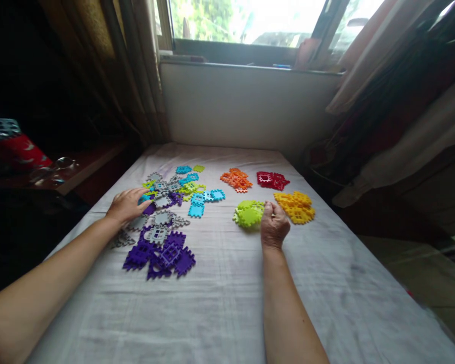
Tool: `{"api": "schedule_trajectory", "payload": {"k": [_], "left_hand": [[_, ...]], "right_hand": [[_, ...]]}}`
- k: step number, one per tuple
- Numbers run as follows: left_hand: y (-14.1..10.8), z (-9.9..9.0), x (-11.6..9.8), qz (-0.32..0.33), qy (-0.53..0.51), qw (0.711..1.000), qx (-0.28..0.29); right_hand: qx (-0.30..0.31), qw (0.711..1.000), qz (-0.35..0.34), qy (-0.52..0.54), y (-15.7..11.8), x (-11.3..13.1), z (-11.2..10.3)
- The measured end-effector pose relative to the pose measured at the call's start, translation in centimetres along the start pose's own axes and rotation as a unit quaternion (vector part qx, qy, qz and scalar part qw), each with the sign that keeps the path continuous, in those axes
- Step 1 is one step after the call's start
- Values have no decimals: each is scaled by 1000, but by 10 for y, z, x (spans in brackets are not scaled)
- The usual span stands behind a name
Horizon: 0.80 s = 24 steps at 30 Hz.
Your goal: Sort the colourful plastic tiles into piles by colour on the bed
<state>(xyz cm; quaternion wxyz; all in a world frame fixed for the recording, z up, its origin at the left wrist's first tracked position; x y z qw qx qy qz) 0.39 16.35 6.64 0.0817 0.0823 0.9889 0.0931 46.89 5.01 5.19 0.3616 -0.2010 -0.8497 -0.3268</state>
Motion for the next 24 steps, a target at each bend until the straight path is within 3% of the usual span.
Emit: {"api": "schedule_trajectory", "payload": {"k": [3, 9, 15, 20, 24], "left_hand": [[10, 2, 0, -11, 74, 994, 77], [-5, -10, 5, -39, 159, 968, 189], [9, -13, 5, -53, 150, 970, 185], [25, 4, 4, -74, 146, 956, 244], [28, 3, 10, -65, 143, 954, 257]], "right_hand": [[-46, 998, 26, 33, 6, -29, -5], [-81, 982, 81, 151, 14, -70, 8], [-88, 977, 90, 170, 15, -74, 11], [-84, 976, 92, 177, 15, -72, 11], [-80, 977, 96, 173, 17, -72, 14]]}}
Point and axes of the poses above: each hand's wrist, its own y-axis towards the middle knuckle, its own z-axis out of the palm, x = y × z, the point moved 7 cm from there along y, towards the middle knuckle, and after that the axes turned 10 degrees about x, right-handed, at the moved point
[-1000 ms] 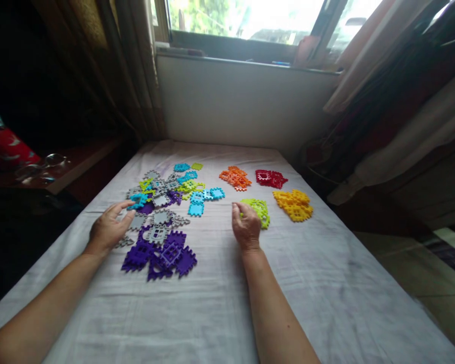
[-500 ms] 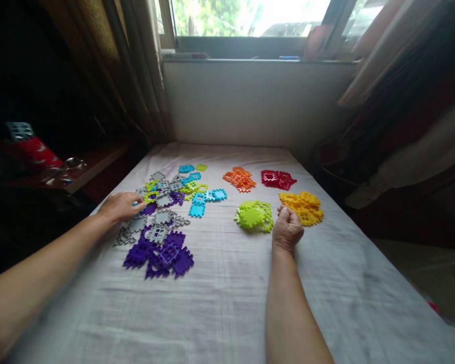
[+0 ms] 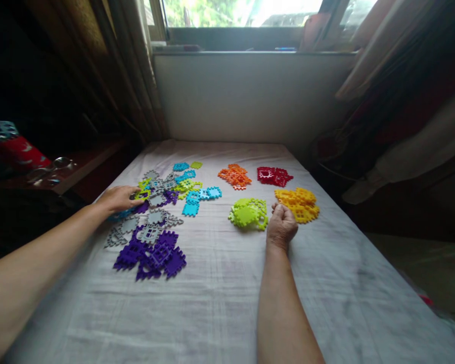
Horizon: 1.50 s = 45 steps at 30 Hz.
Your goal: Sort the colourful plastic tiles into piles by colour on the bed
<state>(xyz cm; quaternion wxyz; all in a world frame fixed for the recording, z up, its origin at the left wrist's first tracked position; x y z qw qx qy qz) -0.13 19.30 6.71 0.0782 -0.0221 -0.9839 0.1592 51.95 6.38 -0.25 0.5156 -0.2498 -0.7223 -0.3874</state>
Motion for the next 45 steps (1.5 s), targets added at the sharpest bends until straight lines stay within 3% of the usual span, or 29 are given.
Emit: {"api": "schedule_trajectory", "payload": {"k": [5, 8, 11, 13, 14, 17, 20, 23, 33, 39, 42, 45], "left_hand": [[-8, -11, 19, -31, -57, 998, -12], [-17, -26, 6, -11, -96, 993, -61], [-27, -36, -42, 64, -169, 977, -117], [-31, -29, -91, 141, -280, 946, -82], [-32, -24, -118, 175, -354, 917, -57], [-32, -4, -191, 215, -486, 847, 30], [-28, 10, -237, 192, -471, 860, 49], [-26, 14, -257, 185, -431, 882, 42], [-30, -7, -255, 172, -225, 957, -62], [-2, -31, -198, 119, -77, 976, -163], [20, -34, -167, 81, -30, 987, -135], [32, -31, -151, 61, -17, 993, -102]], "right_hand": [[4, 1000, -4, -3, 1, -2, 2], [9, 1000, -9, 1, 1, -2, 4], [18, 1000, -11, -1, 0, -1, 5], [18, 1000, -7, -7, 0, -1, 5], [17, 1000, -5, -10, 0, 0, 5], [17, 1000, -4, -15, -1, 3, 4], [22, 1000, -1, -14, -1, 4, 4], [24, 1000, 1, -14, -1, 5, 5], [31, 999, -3, -22, -2, 8, 6], [30, 999, 4, -22, -2, 5, 7], [37, 999, 1, -16, -3, 4, 8], [38, 999, 1, -10, -3, 4, 9]]}}
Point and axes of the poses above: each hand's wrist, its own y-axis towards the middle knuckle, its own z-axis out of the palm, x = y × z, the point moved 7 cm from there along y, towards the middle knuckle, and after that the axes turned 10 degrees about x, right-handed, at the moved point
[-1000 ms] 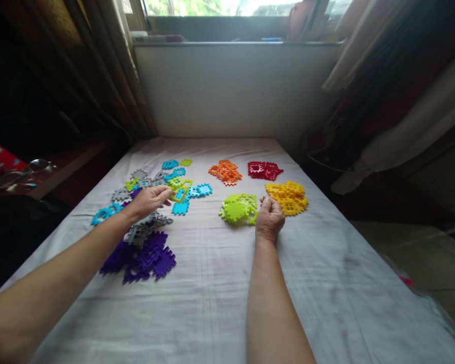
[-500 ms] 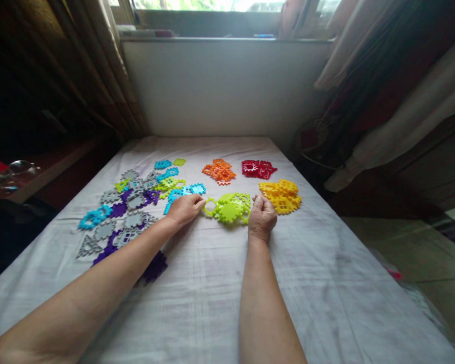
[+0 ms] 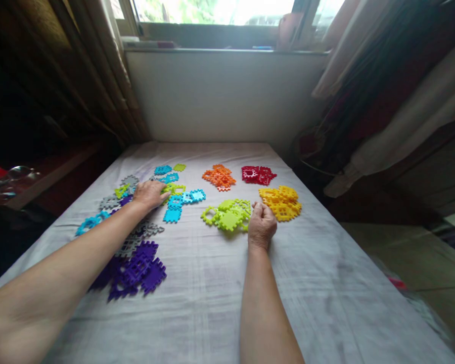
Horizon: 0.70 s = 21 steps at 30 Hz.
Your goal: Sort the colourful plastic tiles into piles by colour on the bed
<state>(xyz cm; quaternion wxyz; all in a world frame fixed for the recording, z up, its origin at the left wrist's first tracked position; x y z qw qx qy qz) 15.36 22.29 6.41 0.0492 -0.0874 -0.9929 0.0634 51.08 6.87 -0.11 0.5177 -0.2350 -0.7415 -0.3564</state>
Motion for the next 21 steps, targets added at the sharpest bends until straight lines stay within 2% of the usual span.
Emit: {"api": "schedule_trajectory", "payload": {"k": [5, 11, 13, 16, 21], "left_hand": [[-4, -1, 1, 4, -18, 999, -29], [-13, -4, -10, -1, -118, 992, -37], [-19, -4, -26, 24, -153, 987, -47], [-34, 1, -62, 100, -194, 974, -56], [-67, 18, -119, 178, -220, 959, -31]], "right_hand": [[-3, 1000, -2, -11, 0, 1, 0], [-4, 1000, -7, -23, 0, 6, -1], [-3, 1000, -5, -19, 0, 5, 0], [-1, 1000, -1, -16, 0, 5, 1], [-1, 1000, 4, -16, 1, 4, 1]]}}
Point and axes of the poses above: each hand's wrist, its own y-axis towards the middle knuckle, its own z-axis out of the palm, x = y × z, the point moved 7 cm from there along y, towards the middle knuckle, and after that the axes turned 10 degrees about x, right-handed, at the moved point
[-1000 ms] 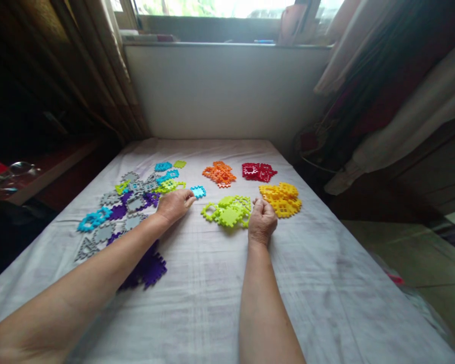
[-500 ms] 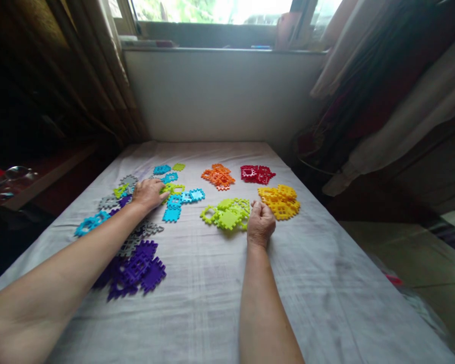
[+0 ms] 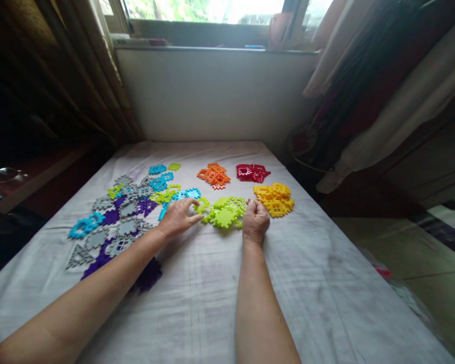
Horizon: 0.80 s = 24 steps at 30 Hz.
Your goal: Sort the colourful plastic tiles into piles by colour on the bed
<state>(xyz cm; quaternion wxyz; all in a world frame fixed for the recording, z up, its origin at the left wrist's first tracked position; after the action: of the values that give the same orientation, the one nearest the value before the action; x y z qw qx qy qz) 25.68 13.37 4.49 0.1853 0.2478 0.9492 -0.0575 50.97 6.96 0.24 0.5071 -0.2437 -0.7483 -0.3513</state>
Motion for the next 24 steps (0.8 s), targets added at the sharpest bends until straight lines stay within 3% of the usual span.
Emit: {"api": "schedule_trajectory", "payload": {"k": [3, 6, 9, 12, 15, 17, 21, 24], "left_hand": [[-7, 13, -19, 32, 18, 999, 12], [-8, 9, -18, 67, 26, 997, 11], [-4, -13, 12, 34, 63, 997, -21], [-1, -40, 57, -73, 137, 987, -47], [1, -52, 92, -160, 172, 972, 1], [1, -54, 101, -175, 178, 968, 24], [0, -58, 94, -166, 168, 972, -2], [-2, -52, 67, -113, 119, 986, -42]], "right_hand": [[2, 1000, 1, -4, 0, 1, 0], [-1, 1000, 0, -10, -1, 2, -1], [-3, 1000, -4, -9, -2, 3, -1], [-3, 1000, -7, -8, -2, 3, -1], [-5, 1000, -6, -13, -1, 2, -1], [-5, 1000, -6, -15, -1, 2, -1], [1, 1000, -1, -10, -1, 2, 0], [2, 1000, 3, -10, -1, 2, 0]]}}
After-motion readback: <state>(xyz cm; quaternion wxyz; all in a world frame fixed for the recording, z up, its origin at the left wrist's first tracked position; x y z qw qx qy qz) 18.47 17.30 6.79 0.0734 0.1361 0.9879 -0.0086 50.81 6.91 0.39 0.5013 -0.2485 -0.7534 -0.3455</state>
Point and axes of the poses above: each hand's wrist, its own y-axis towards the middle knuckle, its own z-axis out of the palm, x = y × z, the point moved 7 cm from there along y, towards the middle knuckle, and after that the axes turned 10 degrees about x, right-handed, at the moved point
